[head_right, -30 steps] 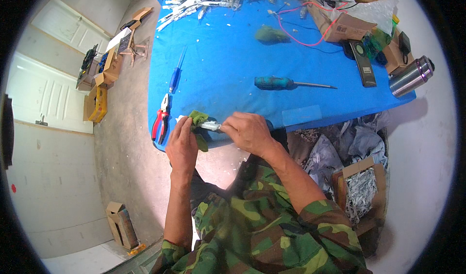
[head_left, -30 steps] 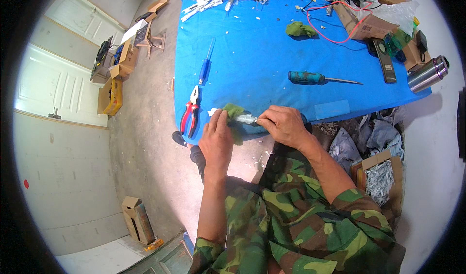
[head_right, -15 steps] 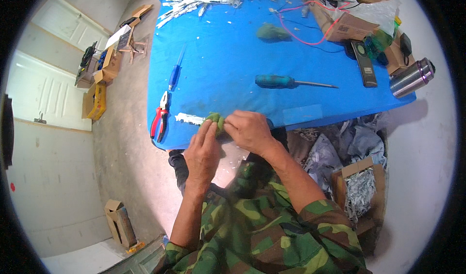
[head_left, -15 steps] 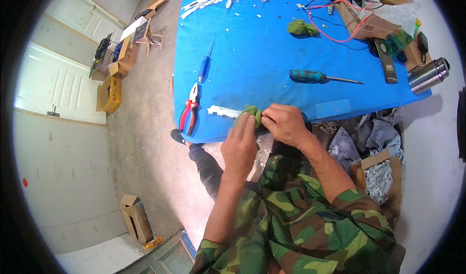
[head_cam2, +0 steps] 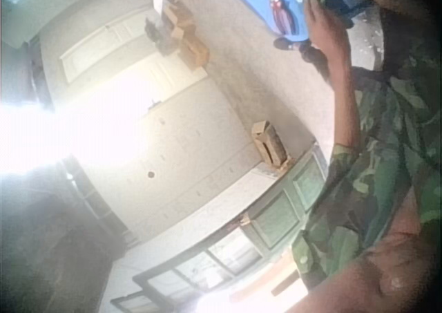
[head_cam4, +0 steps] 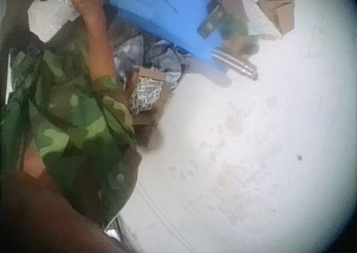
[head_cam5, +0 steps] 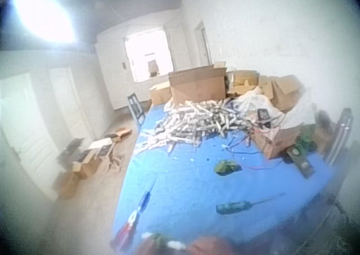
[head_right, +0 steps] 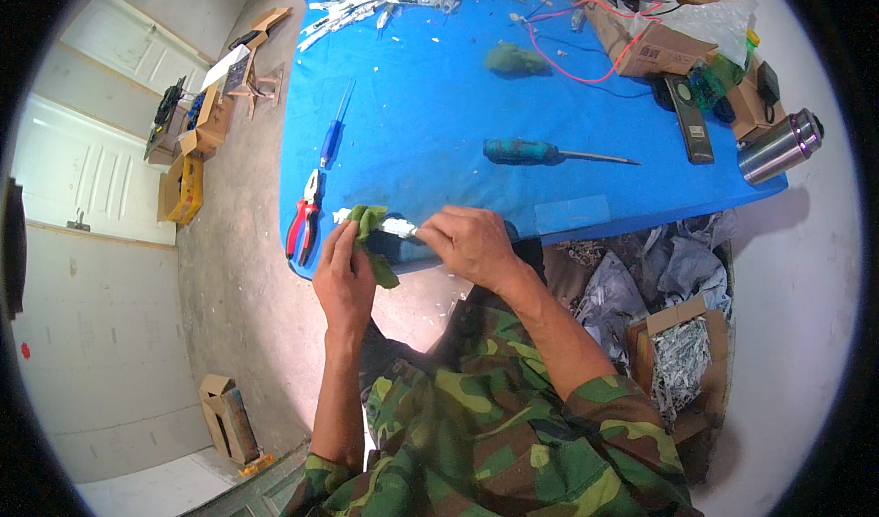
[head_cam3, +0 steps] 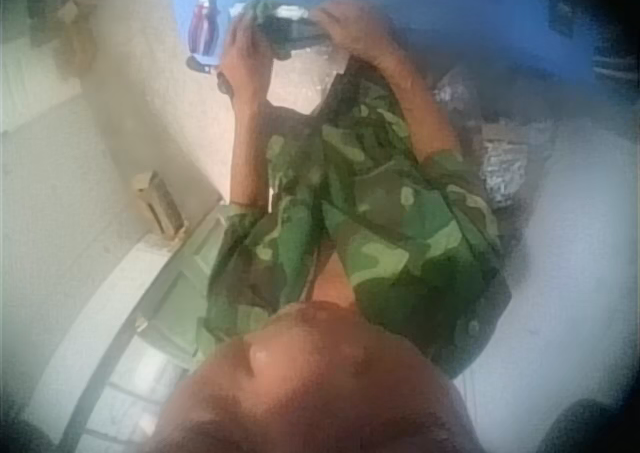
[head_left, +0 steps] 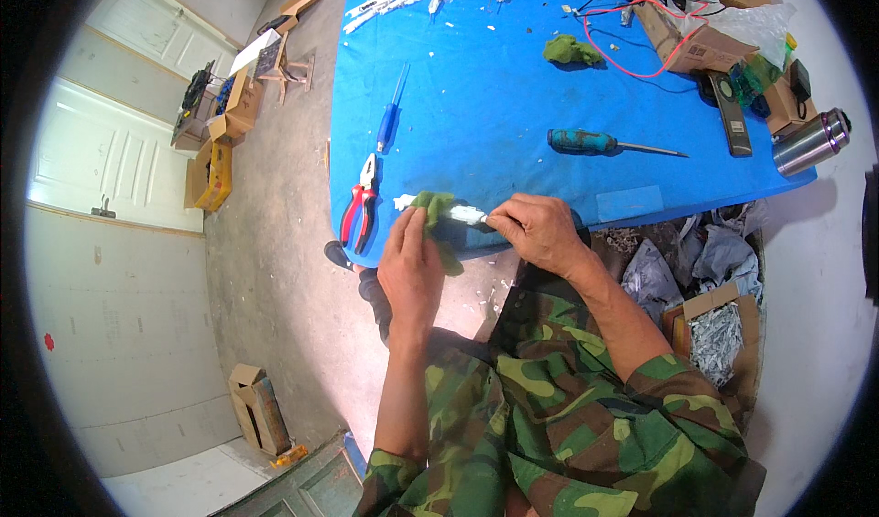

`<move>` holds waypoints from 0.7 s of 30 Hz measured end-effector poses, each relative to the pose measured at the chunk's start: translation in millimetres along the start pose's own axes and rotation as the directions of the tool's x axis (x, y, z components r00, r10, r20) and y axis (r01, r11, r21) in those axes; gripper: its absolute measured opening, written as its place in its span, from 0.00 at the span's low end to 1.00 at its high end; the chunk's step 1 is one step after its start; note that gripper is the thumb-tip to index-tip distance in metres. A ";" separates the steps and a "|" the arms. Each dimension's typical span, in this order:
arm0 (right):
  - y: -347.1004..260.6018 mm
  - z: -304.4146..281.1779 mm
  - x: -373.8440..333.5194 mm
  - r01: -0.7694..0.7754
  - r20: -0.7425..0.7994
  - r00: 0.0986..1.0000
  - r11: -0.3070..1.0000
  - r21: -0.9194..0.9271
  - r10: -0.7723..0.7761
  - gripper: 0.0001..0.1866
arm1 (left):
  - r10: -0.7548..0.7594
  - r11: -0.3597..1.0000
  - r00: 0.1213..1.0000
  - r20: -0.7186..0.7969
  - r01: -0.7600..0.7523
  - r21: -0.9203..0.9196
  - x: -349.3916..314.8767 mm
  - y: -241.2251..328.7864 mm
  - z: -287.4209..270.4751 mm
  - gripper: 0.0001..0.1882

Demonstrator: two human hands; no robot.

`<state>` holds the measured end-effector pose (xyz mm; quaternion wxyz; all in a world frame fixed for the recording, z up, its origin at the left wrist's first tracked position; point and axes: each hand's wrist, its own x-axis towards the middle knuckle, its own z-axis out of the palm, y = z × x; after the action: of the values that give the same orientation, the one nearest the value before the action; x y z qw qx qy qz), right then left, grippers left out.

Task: The person uses a screwdriver and pliers to take apart a small electronic component and then wipes a plastic housing with a cloth.

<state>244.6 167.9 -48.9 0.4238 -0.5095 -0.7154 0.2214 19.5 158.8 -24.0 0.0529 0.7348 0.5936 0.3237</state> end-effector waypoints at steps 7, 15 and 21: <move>6.4 0.8 -1.0 -0.002 -0.021 1.000 0.999 -0.052 0.001 0.10 | 0.222 0.975 0.974 0.048 -0.222 -0.008 -12.0 44.7 17.7 0.24; 1.3 -2.0 1.5 0.005 0.001 1.000 1.000 0.018 -0.005 0.09 | 0.169 0.976 0.984 0.056 -0.175 0.130 4.2 5.1 12.5 0.24; -1.1 -5.0 1.1 -0.041 0.018 0.999 0.999 0.031 0.041 0.11 | 0.100 0.989 0.995 -0.008 -0.098 0.109 11.2 -6.2 3.5 0.22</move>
<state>248.1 167.9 -45.0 0.4208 -0.5153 -0.7050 0.2457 17.1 171.8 -25.0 -0.0074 0.7630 0.5734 0.2982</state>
